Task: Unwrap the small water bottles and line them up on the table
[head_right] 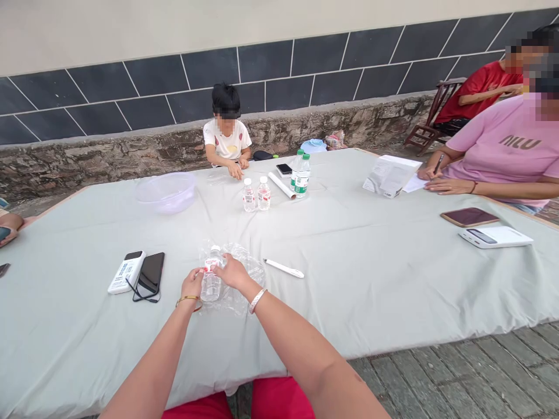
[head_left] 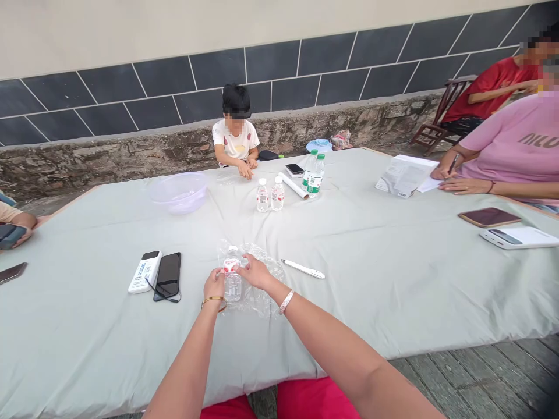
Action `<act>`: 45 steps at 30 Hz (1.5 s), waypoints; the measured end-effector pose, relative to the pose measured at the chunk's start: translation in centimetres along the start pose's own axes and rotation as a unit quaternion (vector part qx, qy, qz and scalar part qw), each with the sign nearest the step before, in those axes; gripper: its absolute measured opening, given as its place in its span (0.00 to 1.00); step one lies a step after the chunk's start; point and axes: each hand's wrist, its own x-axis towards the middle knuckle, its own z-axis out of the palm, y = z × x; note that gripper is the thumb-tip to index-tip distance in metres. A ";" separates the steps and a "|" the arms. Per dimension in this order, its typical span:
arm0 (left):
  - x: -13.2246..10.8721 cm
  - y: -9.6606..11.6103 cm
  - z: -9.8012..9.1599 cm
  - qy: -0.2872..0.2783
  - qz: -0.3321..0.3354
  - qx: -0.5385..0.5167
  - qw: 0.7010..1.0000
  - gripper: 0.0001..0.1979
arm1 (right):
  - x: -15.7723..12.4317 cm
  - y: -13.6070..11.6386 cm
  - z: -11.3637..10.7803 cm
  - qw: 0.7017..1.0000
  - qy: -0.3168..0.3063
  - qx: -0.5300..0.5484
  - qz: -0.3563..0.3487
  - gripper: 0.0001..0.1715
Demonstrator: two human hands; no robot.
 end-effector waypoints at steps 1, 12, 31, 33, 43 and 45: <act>0.0 0.1 0.4 0.001 -0.010 -0.009 1.000 0.19 | 0.4 -0.3 0.7 1.000 -0.012 0.010 0.015 0.44; 0.3 -0.7 -1.0 -0.046 -0.043 -0.193 0.979 0.14 | 1.1 1.5 0.4 0.955 -0.058 0.262 0.122 0.51; -2.9 -3.2 -7.1 -0.064 0.123 0.324 0.936 0.07 | 1.5 6.2 -2.8 0.951 0.195 0.231 -0.063 0.57; -3.6 -2.8 -7.7 -0.109 0.112 0.343 0.926 0.07 | 2.1 6.8 -2.8 0.952 0.232 0.183 -0.081 0.54; -5.9 -3.3 -12.2 -0.091 0.027 0.347 0.933 0.09 | 3.4 7.8 -2.5 0.949 0.279 0.115 -0.090 0.48; -6.8 -3.0 -11.0 -0.154 0.077 0.324 0.930 0.11 | 3.1 7.7 -2.7 0.952 0.276 0.101 -0.091 0.49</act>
